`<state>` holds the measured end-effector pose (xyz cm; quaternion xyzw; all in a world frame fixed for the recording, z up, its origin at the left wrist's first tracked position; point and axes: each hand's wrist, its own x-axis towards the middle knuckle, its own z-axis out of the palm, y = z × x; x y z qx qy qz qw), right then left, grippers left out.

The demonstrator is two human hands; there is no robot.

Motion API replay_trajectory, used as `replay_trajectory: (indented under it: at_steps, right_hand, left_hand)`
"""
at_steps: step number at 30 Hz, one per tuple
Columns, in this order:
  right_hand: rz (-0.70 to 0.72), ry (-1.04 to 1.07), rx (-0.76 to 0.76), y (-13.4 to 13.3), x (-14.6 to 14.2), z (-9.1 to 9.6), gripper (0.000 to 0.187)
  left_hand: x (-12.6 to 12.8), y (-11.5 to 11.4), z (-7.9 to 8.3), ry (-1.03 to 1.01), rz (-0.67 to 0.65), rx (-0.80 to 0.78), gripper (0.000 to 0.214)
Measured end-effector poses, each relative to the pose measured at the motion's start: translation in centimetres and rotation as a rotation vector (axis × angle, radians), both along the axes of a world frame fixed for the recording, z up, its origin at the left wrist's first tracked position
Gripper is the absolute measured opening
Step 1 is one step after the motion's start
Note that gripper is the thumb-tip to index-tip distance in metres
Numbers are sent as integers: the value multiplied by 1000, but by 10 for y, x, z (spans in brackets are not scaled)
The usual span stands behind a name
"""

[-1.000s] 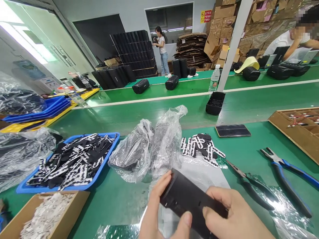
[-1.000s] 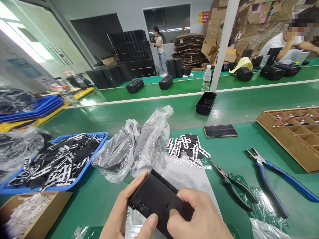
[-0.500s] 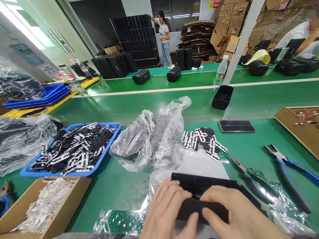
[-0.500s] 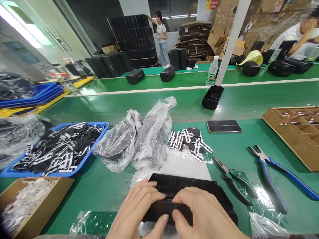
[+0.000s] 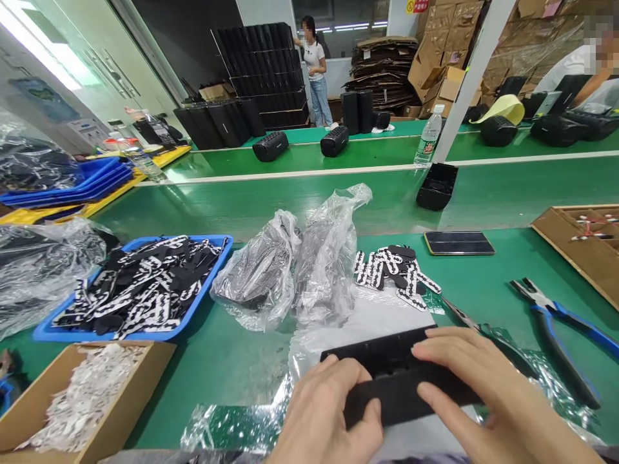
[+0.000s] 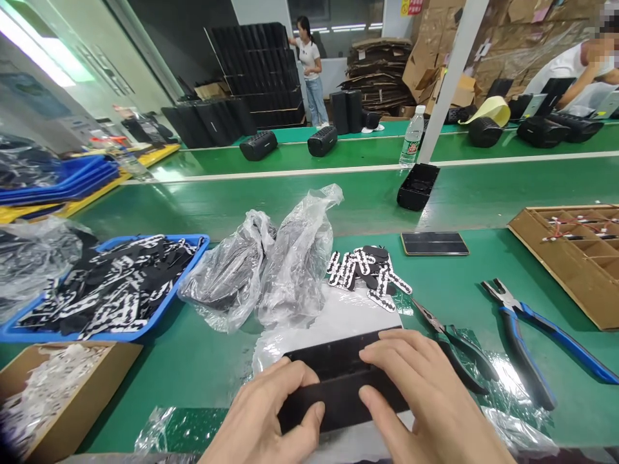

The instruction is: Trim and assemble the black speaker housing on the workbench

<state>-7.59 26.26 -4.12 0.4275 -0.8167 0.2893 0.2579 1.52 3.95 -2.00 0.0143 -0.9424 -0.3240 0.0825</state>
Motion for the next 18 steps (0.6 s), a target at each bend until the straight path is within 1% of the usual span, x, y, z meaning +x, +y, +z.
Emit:
replay_trajectory:
  at_steps: [1, 3, 6, 9, 12, 14, 18]
  right_hand:
    - [-1, 12, 19, 1, -2, -4, 32]
    - [27, -32, 42, 0, -5, -11, 29]
    - [25, -115, 50, -4, -6, -14, 28]
    - [8, -128, 46, -6, -5, -12, 21]
    - [4, -129, 81, -7, -3, -9, 15]
    - [6, -133, 95, -7, -2, -6, 13]
    - [16, -130, 65, -9, -1, -2, 14]
  left_hand:
    - [0, 0, 5, -37, 6, 1, 8]
    - [-1, 1, 15, -94, 10, -13, 6]
    - [-2, 2, 24, -153, 11, -41, 7]
    - [-3, 3, 25, -167, 33, -70, 6]
    - [-4, 4, 25, -148, 19, -109, 6]
    - [-4, 5, 26, -147, 23, -127, 6]
    - [-7, 6, 31, -179, 63, -141, 6]
